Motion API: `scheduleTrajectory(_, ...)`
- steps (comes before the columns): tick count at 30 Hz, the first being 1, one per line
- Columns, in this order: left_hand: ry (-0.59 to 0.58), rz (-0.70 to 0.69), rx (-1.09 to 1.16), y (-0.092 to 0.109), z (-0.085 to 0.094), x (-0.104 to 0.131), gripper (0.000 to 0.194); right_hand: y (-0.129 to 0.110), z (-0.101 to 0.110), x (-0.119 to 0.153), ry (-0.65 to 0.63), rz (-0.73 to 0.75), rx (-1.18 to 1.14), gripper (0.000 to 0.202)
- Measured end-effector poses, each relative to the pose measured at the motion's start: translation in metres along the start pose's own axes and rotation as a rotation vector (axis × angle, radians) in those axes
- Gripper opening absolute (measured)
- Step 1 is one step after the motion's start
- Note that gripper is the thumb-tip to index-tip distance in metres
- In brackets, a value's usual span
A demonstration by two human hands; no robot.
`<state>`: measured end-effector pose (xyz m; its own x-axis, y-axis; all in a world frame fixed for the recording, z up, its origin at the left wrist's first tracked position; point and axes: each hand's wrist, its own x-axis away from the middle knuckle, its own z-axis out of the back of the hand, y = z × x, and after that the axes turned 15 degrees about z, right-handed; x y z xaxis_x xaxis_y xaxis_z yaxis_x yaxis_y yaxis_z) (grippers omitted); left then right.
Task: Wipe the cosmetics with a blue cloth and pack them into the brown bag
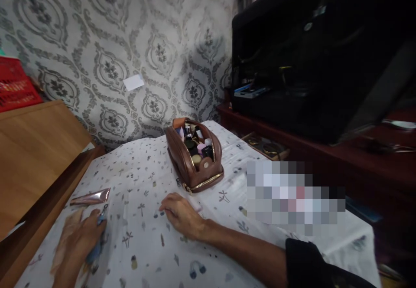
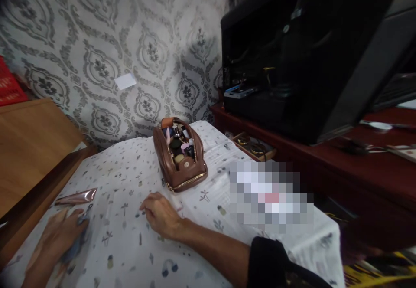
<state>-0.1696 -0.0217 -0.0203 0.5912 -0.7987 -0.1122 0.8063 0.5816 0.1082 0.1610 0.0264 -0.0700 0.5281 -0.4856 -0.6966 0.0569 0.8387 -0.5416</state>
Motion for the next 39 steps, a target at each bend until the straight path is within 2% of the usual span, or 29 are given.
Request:
scheduleTrajectory(2, -0.107, -0.016, 0.128, 0.018, 0.001, 0.007, 0.049, -0.004, 0.001, -0.001, -0.013, -0.017, -0.013, 0.028)
scheduleTrajectory(4, -0.199, -0.111, 0.319, 0.042, 0.005, 0.018, 0.057, -0.01, 0.003, -0.003, -0.011, -0.069, -0.039, 0.027)
scheduleTrajectory(6, -0.278, -0.232, 0.5, 0.071, 0.013, 0.032, 0.061, -0.016, 0.003, -0.008, -0.012, -0.163, -0.105, 0.026)
scheduleTrajectory(8, -0.325, -0.249, 0.61, 0.1, 0.023, 0.044, 0.061, -0.021, -0.001, -0.015, -0.021, -0.272, -0.236, 0.029)
scheduleTrajectory(11, -0.329, -0.224, 0.729, 0.135, 0.034, 0.055, 0.066, -0.022, -0.013, -0.027, 0.022, -0.464, -0.567, 0.028)
scheduleTrajectory(14, -0.239, -0.244, 0.765, 0.154, 0.031, 0.057, 0.061, -0.014, -0.023, -0.032, 0.047, -0.642, -0.941, 0.035)
scheduleTrajectory(17, -0.13, -0.293, 0.763, 0.156, 0.018, 0.053, 0.051, -0.005, -0.018, -0.028, 0.08, -0.688, -0.963, 0.038)
scheduleTrajectory(20, -0.151, -0.324, 0.801, 0.149, 0.006, 0.048, 0.045, -0.002, -0.005, -0.022, 0.026, -0.664, -0.885, 0.033)
scheduleTrajectory(23, -0.269, -0.312, 0.874, 0.142, 0.0, 0.045, 0.041, -0.003, 0.006, -0.02, -0.042, -0.62, -0.778, 0.02)
scheduleTrajectory(26, -0.406, -0.21, 0.977, 0.14, -0.002, 0.041, 0.041, -0.006, 0.011, -0.021, -0.08, -0.497, -0.581, 0.014)
scheduleTrajectory(29, -0.572, -0.124, 1.095, 0.141, -0.003, 0.039, 0.039, -0.008, 0.012, -0.021, -0.016, -0.363, -0.323, 0.018)
scheduleTrajectory(31, -0.634, -0.119, 1.16, 0.141, -0.003, 0.038, 0.038, -0.009, 0.012, -0.02, 0.035, -0.362, -0.239, 0.031)
scheduleTrajectory(33, -0.66, -0.175, 1.197, 0.139, -0.003, 0.038, 0.036, -0.008, 0.012, -0.019, 0.057, -0.401, -0.223, 0.036)
scheduleTrajectory(36, -0.731, -0.242, 1.218, 0.136, -0.003, 0.039, 0.036, -0.006, 0.013, -0.018, 0.092, -0.424, -0.27, 0.023)
scheduleTrajectory(39, -0.791, -0.237, 1.23, 0.135, -0.003, 0.039, 0.04, -0.005, 0.014, -0.02, 0.109, -0.411, -0.353, 0.017)
